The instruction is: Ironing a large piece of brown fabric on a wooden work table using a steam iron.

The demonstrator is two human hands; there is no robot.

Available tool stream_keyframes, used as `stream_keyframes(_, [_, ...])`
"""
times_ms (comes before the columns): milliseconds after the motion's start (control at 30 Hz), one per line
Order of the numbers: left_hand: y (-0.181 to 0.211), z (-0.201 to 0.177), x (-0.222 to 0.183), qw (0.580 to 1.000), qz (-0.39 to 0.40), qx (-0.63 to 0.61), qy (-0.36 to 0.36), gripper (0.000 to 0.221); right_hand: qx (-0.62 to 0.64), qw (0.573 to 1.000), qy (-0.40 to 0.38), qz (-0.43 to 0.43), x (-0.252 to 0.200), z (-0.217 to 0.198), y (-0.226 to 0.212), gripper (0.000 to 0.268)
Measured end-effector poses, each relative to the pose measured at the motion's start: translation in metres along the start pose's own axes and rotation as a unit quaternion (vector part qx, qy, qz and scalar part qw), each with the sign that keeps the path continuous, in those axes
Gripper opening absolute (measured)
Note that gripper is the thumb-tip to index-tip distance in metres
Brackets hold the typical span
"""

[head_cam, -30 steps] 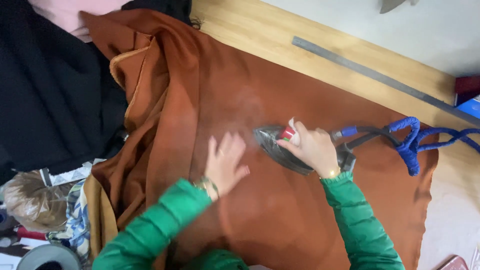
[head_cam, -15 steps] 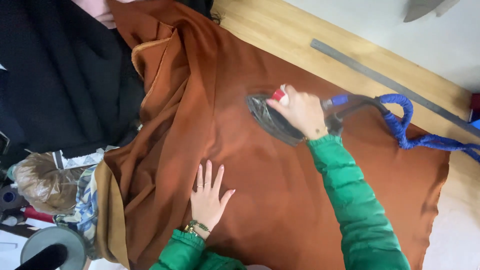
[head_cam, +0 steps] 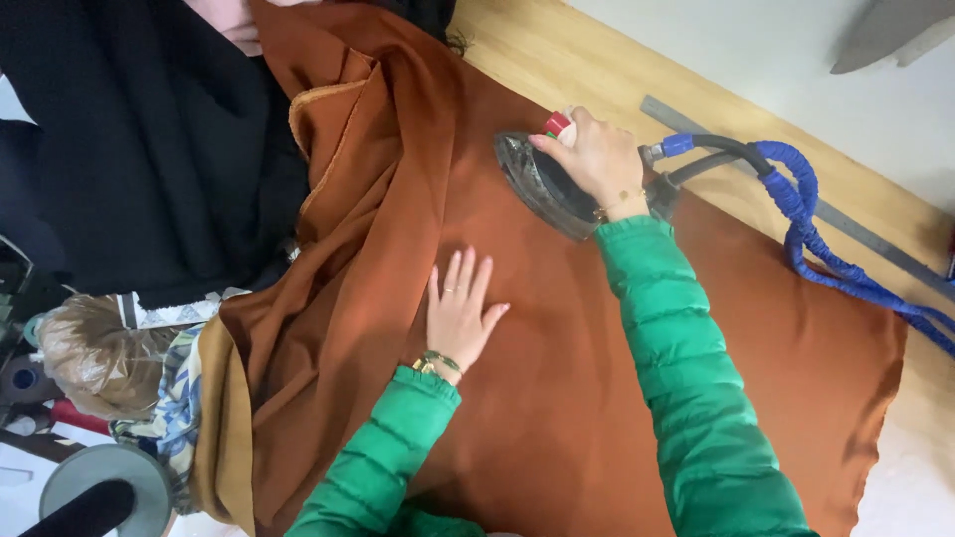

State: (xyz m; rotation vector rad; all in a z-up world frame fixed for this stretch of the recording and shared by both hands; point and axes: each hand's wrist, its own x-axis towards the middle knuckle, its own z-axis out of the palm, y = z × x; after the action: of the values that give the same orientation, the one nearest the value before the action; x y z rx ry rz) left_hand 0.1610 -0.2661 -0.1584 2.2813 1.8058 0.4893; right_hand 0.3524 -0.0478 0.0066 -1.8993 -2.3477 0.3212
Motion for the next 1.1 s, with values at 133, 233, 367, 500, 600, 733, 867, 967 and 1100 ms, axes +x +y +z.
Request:
stream_keyframes(133, [-0.011,0.006,0.003,0.999,0.002,0.016,0.030,0.079,-0.001,1.000,0.001,0.019,0.014,0.002,0.003,0.076])
stream_keyframes(233, [-0.009,0.002,-0.001,1.000,-0.004,0.012,0.022,0.078,0.006,1.000,0.013,0.019,0.015,0.007,0.008,0.073])
stream_keyframes(367, [-0.011,0.001,-0.001,1.000,0.000,0.001,0.020,0.078,0.002,1.000,0.026,0.013,0.016,0.007,0.007,0.072])
stream_keyframes(500, [-0.010,0.002,0.000,1.000,0.001,0.002,0.028,0.077,-0.005,1.000,0.030,0.008,0.012,0.005,0.006,0.074])
stream_keyframes(600, [-0.010,0.002,0.000,0.999,0.003,-0.003,0.034,0.076,0.000,0.999,0.031,0.010,0.013,0.007,0.006,0.074])
stream_keyframes(733, [-0.011,0.005,0.001,1.000,0.006,-0.001,0.029,0.076,0.005,0.999,0.027,0.017,0.013,0.006,0.006,0.077])
stream_keyframes(867, [-0.011,0.006,0.000,1.000,0.008,0.008,0.024,0.076,0.021,0.999,0.022,0.018,0.011,0.004,0.004,0.077])
stream_keyframes(967, [-0.012,0.009,-0.002,1.000,0.010,0.009,0.019,0.076,0.013,0.999,0.009,0.029,0.013,0.005,0.006,0.077])
stream_keyframes(1100, [-0.010,0.008,-0.015,0.999,0.028,0.018,0.018,0.073,0.003,1.000,0.009,0.027,0.006,0.003,0.001,0.077])
